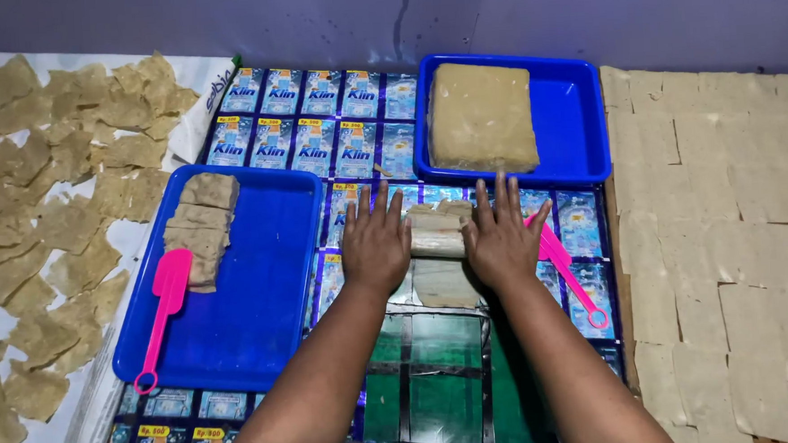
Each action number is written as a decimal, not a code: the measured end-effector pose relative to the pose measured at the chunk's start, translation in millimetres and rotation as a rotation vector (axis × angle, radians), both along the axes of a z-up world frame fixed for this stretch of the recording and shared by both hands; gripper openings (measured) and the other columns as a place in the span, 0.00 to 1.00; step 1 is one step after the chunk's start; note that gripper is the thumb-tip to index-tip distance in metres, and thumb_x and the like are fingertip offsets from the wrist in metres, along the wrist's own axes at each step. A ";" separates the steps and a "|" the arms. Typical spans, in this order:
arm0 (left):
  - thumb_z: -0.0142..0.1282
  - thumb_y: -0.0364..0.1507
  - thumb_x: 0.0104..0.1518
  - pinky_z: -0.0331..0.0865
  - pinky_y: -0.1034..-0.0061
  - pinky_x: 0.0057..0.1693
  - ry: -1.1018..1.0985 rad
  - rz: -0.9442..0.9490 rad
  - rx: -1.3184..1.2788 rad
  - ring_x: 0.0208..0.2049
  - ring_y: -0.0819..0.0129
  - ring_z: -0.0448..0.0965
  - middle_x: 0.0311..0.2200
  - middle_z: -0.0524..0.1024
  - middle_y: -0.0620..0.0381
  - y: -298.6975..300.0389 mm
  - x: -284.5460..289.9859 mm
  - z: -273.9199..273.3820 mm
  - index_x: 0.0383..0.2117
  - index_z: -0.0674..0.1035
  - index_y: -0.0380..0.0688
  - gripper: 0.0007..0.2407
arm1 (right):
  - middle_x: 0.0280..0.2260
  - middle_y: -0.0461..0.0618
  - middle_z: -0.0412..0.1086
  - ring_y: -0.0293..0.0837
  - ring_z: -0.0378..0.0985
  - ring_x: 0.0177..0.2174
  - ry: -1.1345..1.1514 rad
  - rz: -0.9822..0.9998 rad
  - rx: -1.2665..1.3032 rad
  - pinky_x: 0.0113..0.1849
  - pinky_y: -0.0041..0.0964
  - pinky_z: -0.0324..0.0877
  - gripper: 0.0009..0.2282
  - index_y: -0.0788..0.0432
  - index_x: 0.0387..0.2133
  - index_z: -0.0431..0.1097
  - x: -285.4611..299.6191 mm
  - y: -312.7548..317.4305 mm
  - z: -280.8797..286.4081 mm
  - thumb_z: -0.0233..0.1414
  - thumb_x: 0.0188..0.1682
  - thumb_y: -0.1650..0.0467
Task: Flattening dough with a rolling pin and cutting it into square wrappers.
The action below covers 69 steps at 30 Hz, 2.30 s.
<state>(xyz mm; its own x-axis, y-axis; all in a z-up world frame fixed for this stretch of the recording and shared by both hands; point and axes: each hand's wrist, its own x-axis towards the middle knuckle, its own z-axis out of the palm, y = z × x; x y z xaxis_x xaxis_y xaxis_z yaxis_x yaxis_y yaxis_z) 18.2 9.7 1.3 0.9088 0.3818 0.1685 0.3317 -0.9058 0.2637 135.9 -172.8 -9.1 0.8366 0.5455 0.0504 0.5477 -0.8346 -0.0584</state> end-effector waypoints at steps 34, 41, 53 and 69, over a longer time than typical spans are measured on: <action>0.59 0.46 0.56 0.70 0.48 0.55 -0.028 0.223 -0.403 0.50 0.42 0.76 0.44 0.75 0.44 -12.7 -102.0 -23.1 0.60 0.67 0.46 0.28 | 0.47 0.45 0.67 0.54 0.76 0.47 -0.060 -0.113 0.035 0.39 0.45 0.78 0.22 0.45 0.56 0.73 36.5 -155.7 -87.7 0.55 0.44 0.67; 0.58 0.30 0.53 0.64 0.43 0.60 -0.250 0.148 -0.576 0.56 0.27 0.68 0.54 0.68 0.28 -22.6 -120.8 -13.4 0.66 0.59 0.35 0.33 | 0.33 0.59 0.73 0.66 0.81 0.37 0.112 -0.221 -0.016 0.39 0.57 0.76 0.14 0.56 0.40 0.67 -28.0 -124.1 -29.3 0.43 0.53 0.60; 0.56 0.27 0.50 0.63 0.53 0.65 -0.455 -0.047 -0.383 0.62 0.40 0.68 0.63 0.66 0.37 -23.5 -139.5 -35.1 0.62 0.68 0.39 0.28 | 0.32 0.64 0.78 0.69 0.81 0.40 0.478 -0.320 -0.049 0.44 0.61 0.75 0.16 0.52 0.44 0.62 -158.8 -86.4 13.8 0.33 0.56 0.57; 0.56 0.27 0.50 0.65 0.53 0.64 -0.497 -0.053 -0.367 0.62 0.42 0.69 0.61 0.68 0.38 -22.2 -140.3 -33.8 0.60 0.70 0.39 0.26 | 0.33 0.66 0.78 0.71 0.81 0.40 0.437 -0.341 -0.024 0.44 0.62 0.75 0.16 0.55 0.45 0.61 -147.7 -67.3 -1.8 0.32 0.57 0.59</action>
<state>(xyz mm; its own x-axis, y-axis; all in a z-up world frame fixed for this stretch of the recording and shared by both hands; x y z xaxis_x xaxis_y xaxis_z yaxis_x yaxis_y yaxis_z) -122.1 -12.5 -32.5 0.7745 0.4517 0.4429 0.0459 -0.7385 0.6727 -11.8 -240.1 -11.0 0.9062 0.2363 -0.3506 0.1748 -0.9644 -0.1982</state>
